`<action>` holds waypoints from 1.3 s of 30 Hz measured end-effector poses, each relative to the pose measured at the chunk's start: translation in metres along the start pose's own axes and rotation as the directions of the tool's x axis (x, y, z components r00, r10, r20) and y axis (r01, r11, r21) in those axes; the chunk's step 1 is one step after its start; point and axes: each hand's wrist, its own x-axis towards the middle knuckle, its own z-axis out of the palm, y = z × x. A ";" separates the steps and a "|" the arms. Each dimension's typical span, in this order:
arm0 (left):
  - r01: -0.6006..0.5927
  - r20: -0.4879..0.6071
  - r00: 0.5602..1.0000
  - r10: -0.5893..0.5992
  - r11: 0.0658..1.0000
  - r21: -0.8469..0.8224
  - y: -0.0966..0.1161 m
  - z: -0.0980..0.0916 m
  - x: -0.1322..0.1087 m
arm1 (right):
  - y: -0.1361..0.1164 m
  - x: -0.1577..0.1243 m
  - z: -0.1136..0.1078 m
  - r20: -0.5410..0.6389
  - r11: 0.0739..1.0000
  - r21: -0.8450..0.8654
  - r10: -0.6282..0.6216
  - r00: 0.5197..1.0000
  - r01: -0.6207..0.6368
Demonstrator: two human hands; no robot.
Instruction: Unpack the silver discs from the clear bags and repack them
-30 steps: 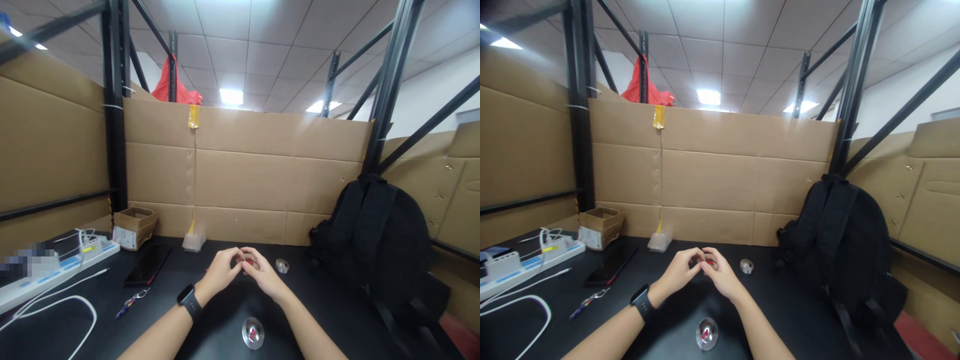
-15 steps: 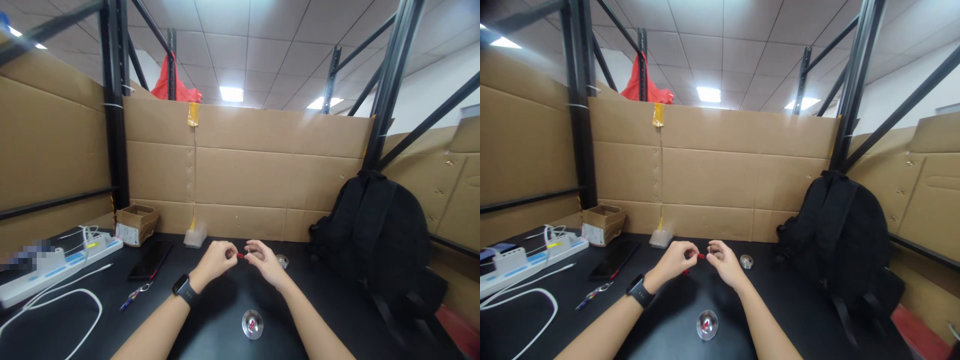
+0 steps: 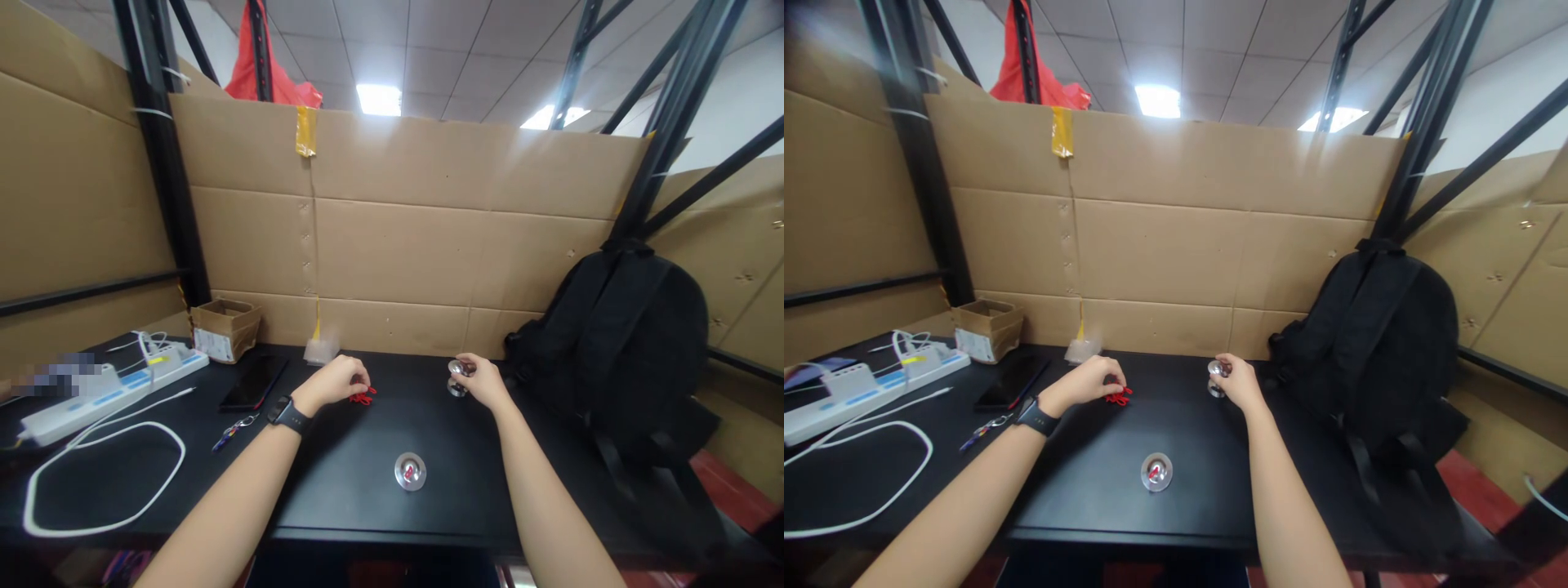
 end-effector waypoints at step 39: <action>0.161 0.042 0.985 -0.165 0.819 -0.551 0.064 0.057 0.016 | -0.082 -0.024 0.007 0.476 0.909 0.414 -0.256 0.841 0.042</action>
